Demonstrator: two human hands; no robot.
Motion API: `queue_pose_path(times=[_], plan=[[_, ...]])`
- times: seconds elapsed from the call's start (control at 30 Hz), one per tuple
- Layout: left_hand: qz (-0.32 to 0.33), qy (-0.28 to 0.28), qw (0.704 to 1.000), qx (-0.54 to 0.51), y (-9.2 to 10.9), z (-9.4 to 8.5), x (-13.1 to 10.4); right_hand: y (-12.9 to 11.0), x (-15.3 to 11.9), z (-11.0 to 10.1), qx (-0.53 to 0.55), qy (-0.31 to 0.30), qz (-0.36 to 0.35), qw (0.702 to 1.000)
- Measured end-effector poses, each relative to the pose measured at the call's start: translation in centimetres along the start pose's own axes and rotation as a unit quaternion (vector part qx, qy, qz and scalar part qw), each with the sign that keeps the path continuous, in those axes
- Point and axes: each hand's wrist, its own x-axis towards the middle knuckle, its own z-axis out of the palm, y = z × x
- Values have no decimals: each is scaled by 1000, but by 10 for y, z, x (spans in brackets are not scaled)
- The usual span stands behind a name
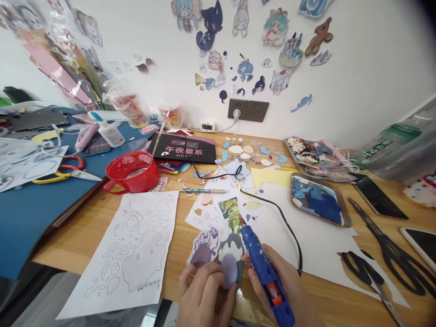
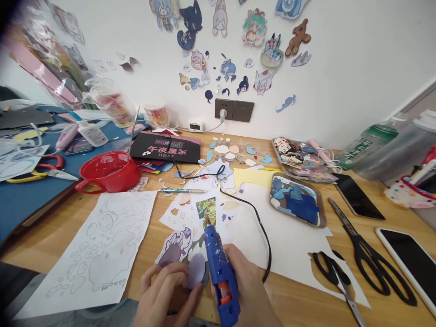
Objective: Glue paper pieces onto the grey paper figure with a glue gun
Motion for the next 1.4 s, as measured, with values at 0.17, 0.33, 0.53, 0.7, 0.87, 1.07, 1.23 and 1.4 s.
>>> queue_pose_path(times=[0.17,0.33,0.53,0.7,0.87,1.07,1.23,1.4], plan=[[74,-52,995,43,-3,-11,12,-11,4,-4,-98,15,-57,994],[12,-22,1000,8,3,-3,15,-10,1,-11,-144,106,-124,976],[12,2,1000,3,4,3,9,-6,-9,-32,-190,118,-65,972],[52,24,998,34,-1,7,2,-6,-7,-43,-148,52,-20,987],[47,34,997,59,-2,11,-4,-9,-5,-44,-163,46,-8,986],[49,42,997,48,-8,13,-11,-5,-7,-44,-204,-9,21,979],[77,31,994,65,-13,12,-12,-5,-2,-41,-223,-35,9,974],[71,31,995,67,-11,10,-11,-10,0,-37,-224,-69,22,972]])
